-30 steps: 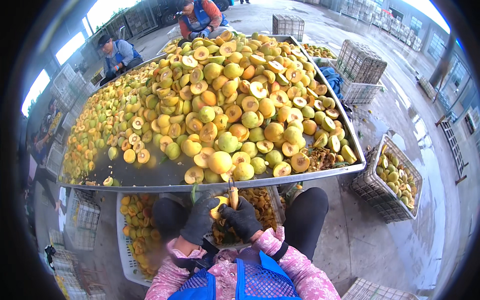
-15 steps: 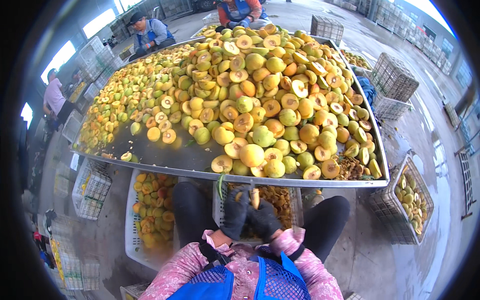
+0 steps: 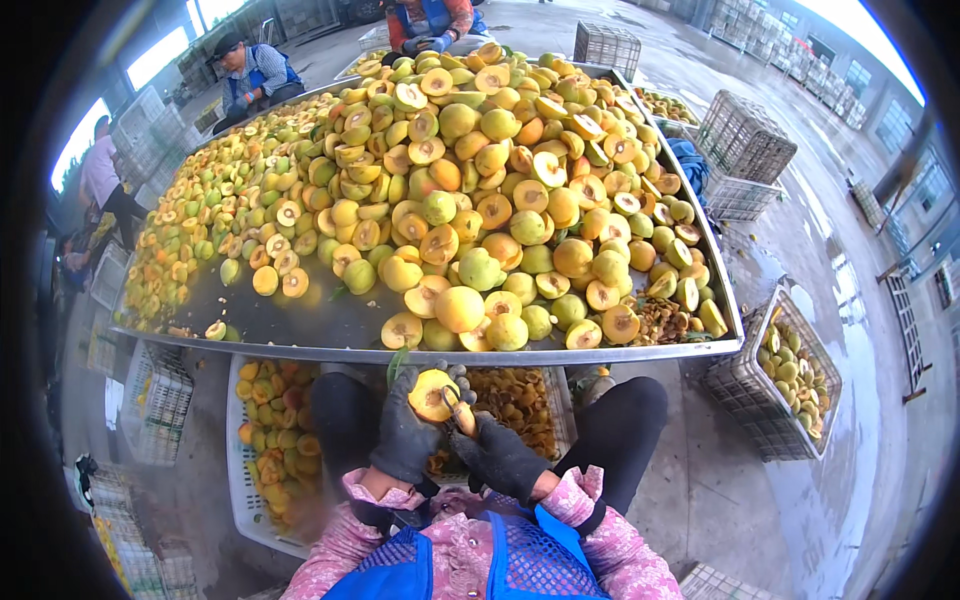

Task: The person picks up peaches from a table, removes the pits using a handheld tool, and drops the fruit and pits into separate crates below.

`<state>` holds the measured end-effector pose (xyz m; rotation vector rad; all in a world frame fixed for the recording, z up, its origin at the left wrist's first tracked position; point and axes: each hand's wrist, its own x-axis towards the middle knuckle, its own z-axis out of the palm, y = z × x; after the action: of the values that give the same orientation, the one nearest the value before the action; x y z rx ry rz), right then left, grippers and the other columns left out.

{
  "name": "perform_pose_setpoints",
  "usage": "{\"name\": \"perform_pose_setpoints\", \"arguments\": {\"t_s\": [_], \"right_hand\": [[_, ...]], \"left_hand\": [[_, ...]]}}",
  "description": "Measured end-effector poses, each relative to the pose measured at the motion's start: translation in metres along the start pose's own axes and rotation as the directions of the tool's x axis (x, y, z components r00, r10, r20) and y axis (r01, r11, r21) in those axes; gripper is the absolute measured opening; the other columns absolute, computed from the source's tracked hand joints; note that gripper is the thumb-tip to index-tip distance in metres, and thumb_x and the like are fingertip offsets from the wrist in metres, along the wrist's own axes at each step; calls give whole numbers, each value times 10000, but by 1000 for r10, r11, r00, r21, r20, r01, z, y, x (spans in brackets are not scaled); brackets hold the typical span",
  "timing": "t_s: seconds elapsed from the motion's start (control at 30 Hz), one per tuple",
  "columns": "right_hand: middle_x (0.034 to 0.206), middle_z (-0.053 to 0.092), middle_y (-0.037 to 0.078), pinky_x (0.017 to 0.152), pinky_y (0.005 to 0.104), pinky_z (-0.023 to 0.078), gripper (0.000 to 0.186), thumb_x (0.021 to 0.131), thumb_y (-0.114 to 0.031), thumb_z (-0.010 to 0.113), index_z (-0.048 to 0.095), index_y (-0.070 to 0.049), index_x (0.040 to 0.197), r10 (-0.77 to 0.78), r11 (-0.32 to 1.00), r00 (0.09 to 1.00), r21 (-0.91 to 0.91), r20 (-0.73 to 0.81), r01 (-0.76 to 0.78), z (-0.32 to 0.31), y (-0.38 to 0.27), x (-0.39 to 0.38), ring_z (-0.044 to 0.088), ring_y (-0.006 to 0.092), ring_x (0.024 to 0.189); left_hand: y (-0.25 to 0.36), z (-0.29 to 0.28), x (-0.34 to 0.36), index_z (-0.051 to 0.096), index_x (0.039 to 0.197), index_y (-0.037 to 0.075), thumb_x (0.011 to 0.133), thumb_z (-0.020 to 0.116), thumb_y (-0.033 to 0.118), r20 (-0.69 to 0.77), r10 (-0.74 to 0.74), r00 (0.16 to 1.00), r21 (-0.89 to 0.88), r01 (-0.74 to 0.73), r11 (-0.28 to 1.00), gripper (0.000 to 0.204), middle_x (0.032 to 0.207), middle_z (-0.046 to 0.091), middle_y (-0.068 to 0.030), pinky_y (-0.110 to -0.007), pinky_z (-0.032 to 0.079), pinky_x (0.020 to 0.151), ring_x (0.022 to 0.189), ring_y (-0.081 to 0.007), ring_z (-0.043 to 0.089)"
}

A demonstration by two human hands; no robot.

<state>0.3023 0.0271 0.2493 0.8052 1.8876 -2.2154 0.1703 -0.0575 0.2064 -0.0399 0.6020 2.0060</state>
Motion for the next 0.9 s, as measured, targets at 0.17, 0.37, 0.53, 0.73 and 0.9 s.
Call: {"name": "perform_pose_setpoints", "arguments": {"t_s": [0.17,0.37,0.53,0.73,0.9], "right_hand": [[733,559,124,438,312,449,309,888,-263,527,435,3,1015,-169,949,983,-280,-74,142,0,4,3,564,168,503],[627,538,119,427,309,428,286,923,-292,436,475,-12,967,-52,957,988,-288,-149,7,11,7,8,551,196,457],[726,546,198,506,403,465,369,902,-246,464,397,-51,1209,15,948,994,-316,-107,-48,14,2,12,590,318,574],[829,524,166,407,319,453,491,880,-189,502,286,-51,1299,-242,927,970,-301,-25,224,16,46,31,564,226,507],[841,531,143,388,273,452,512,865,-174,519,283,-49,1302,-140,977,990,-157,23,142,20,31,27,552,181,504]], "left_hand": [[-4,1,1,459,1127,-32,921,390,393,61,14,998,32,-16,999,477,1076,551,-188,-430,472,848,933,-337,568],[-9,1,1,475,1124,-6,918,404,402,47,20,999,90,-24,996,463,1036,572,-157,-415,493,803,905,-297,579],[-18,-2,4,497,1091,5,907,439,326,-41,70,997,61,-67,996,374,1024,582,-138,-371,507,737,821,-258,595],[-24,-6,9,500,1076,42,896,447,311,-113,108,988,35,-105,994,328,1030,579,-119,-353,507,724,824,-235,584],[-20,-13,8,500,1060,64,885,456,299,-166,100,981,62,-91,994,296,1006,583,-116,-358,509,709,799,-230,584]]}}
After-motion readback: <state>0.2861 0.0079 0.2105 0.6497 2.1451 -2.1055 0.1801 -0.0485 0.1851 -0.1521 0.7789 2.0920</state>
